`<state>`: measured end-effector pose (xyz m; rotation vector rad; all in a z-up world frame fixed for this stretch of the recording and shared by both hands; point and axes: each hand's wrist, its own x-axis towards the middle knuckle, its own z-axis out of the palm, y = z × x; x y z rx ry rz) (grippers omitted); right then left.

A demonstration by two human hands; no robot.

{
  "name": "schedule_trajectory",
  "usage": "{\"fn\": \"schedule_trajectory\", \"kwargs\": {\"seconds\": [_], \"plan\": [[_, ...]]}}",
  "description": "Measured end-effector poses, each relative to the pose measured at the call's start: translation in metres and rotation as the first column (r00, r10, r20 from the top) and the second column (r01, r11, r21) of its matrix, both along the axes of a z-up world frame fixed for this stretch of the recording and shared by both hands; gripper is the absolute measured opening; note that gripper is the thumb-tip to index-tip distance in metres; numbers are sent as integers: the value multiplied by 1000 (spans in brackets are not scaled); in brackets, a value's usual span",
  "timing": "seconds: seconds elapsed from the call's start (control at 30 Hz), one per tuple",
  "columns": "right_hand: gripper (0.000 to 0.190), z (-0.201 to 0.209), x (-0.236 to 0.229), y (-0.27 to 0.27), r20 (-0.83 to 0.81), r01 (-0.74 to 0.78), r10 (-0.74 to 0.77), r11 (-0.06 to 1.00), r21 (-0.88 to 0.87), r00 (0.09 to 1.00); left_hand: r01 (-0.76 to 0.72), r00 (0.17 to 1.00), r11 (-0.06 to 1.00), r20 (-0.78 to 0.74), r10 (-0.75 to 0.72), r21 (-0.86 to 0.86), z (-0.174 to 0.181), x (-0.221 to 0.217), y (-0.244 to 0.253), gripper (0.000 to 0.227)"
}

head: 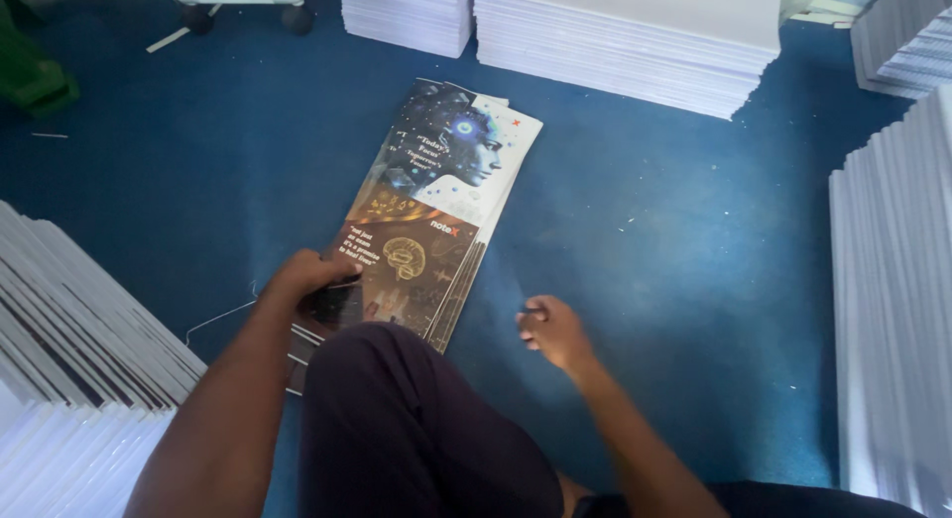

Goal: The person assembles notebooks by inserting printed index sheets into printed covers. They fold the index sheet, place it inside the cover, and stack the completed notebooks. The person repeats this process for multiple units.

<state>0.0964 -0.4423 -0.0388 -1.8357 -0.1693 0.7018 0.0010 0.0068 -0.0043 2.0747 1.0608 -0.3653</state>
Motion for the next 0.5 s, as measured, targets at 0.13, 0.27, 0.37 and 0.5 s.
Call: {"fn": "schedule_trajectory", "kwargs": {"seconds": [0.13,0.27,0.37,0.5], "plan": [[54,-2,-19,52,-289,96,-46,982,160,956,-12,999,999,49,14,-37,3,-6,1,90],[54,-11,-31,86,-339,73,-3,978,194,941,-117,993,987,21,120,-115,7,-6,-5,85],[51,-18,-28,107,-296,-6,51,989,151,954,-165,985,963,18,172,-211,13,-6,-6,81],[48,-20,-27,109,-254,-34,59,994,101,965,-153,988,964,-45,147,-215,19,-2,-6,77]]}}
